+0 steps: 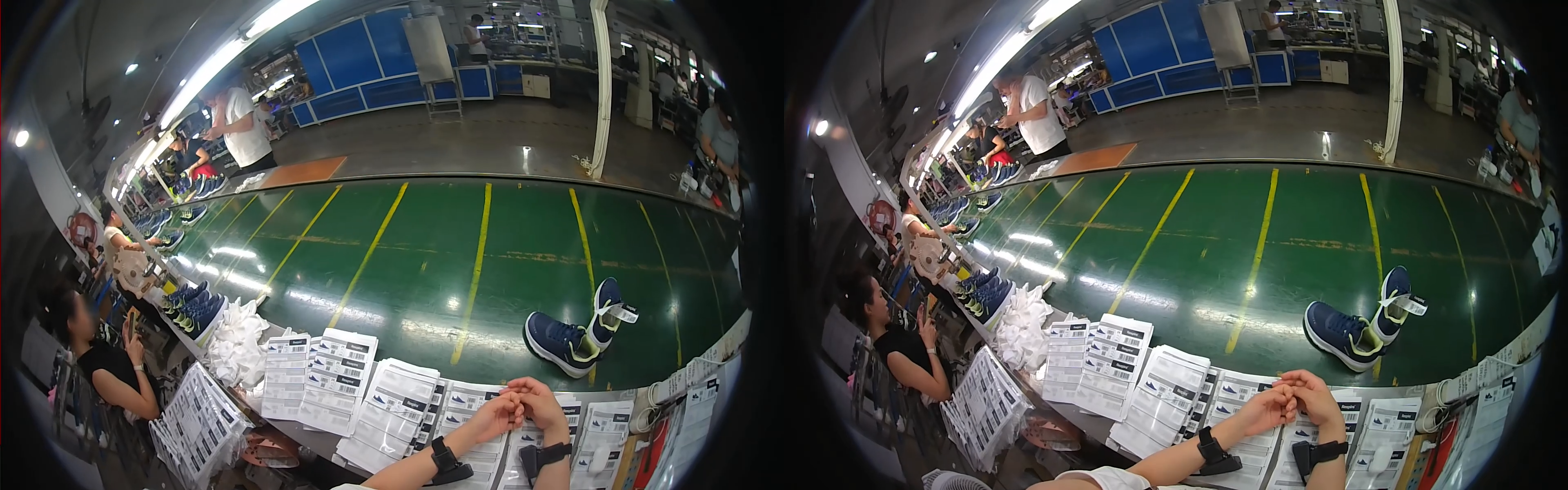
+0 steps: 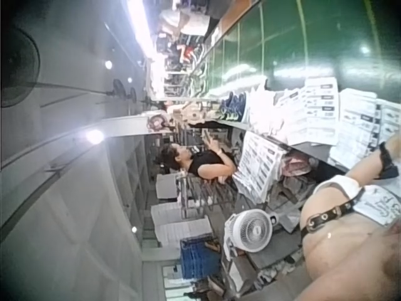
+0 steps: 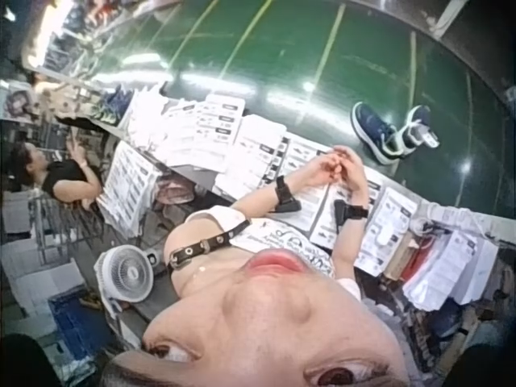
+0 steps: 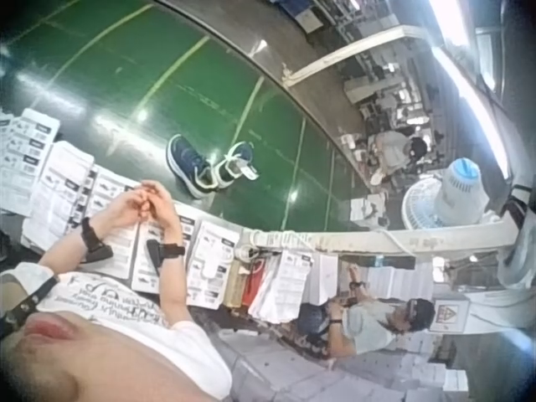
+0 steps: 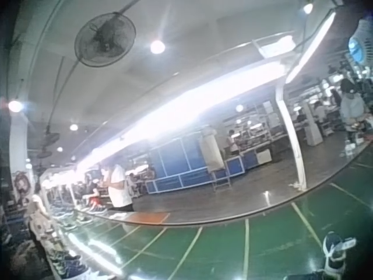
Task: Checking shoe pairs against labels and scanning them at a quality control or shipping station.
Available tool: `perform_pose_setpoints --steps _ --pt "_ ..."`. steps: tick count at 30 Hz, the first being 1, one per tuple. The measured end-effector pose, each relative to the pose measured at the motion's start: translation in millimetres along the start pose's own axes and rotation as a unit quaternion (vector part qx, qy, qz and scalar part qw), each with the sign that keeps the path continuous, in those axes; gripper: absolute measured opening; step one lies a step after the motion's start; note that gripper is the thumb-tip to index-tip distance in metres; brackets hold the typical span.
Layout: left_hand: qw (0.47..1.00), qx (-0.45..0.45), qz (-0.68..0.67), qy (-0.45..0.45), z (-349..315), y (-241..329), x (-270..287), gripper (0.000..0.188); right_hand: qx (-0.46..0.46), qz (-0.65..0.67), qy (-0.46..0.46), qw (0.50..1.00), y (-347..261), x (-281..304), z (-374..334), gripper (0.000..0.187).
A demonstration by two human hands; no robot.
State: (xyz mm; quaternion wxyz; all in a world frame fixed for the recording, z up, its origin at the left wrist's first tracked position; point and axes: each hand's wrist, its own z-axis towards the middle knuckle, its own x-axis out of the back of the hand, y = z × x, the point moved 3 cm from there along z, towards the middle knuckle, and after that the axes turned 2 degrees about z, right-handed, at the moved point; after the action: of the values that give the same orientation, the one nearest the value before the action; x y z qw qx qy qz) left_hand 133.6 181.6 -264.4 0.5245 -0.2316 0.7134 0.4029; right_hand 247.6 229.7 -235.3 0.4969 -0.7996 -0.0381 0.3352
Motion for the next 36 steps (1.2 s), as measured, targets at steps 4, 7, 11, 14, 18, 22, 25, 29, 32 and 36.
perform_pose_setpoints --steps 4,7,11,14,18,22,25,29,32,36 --pt "1.000 0.006 -0.001 0.012 0.0 -0.4 0.6 0.002 0.002 -0.004 0.003 1.000 0.7 0.6 0.4 0.029" --pt "1.000 0.008 -0.009 0.016 -0.7 0.3 1.4 0.002 -0.003 -0.012 -0.001 1.000 0.5 0.1 0.6 0.029" --pt "1.000 0.012 -0.009 0.009 -0.6 1.2 1.6 0.005 0.002 -0.016 0.001 1.000 1.9 0.3 2.1 0.029" --pt "1.000 0.015 -0.005 0.014 -1.3 1.6 2.2 0.007 0.004 -0.005 0.000 1.000 1.7 -1.2 2.0 0.028" --pt "1.000 0.014 -0.003 0.013 -2.2 2.7 1.9 0.006 0.003 -0.012 0.004 1.000 0.7 -3.6 1.5 0.028" --pt "1.000 0.013 -0.003 0.002 -2.0 2.8 3.7 0.005 0.004 -0.015 0.007 1.000 2.7 -2.0 2.7 0.028" --pt "1.000 0.012 -0.006 -0.001 -2.0 2.7 3.8 0.005 0.005 -0.011 0.008 1.000 3.3 -1.9 3.0 0.028" --pt "1.000 0.014 -0.007 0.008 -1.1 2.4 8.4 0.005 0.006 -0.011 0.004 1.000 4.8 -1.5 4.0 0.028" --pt "1.000 0.013 -0.006 0.006 -0.9 2.3 8.5 0.005 0.013 -0.014 0.006 1.000 6.9 0.0 5.4 0.028" --pt "1.000 0.014 -0.004 0.010 -2.3 3.2 6.7 0.005 0.009 -0.013 0.005 1.000 4.0 -3.3 4.3 0.028"
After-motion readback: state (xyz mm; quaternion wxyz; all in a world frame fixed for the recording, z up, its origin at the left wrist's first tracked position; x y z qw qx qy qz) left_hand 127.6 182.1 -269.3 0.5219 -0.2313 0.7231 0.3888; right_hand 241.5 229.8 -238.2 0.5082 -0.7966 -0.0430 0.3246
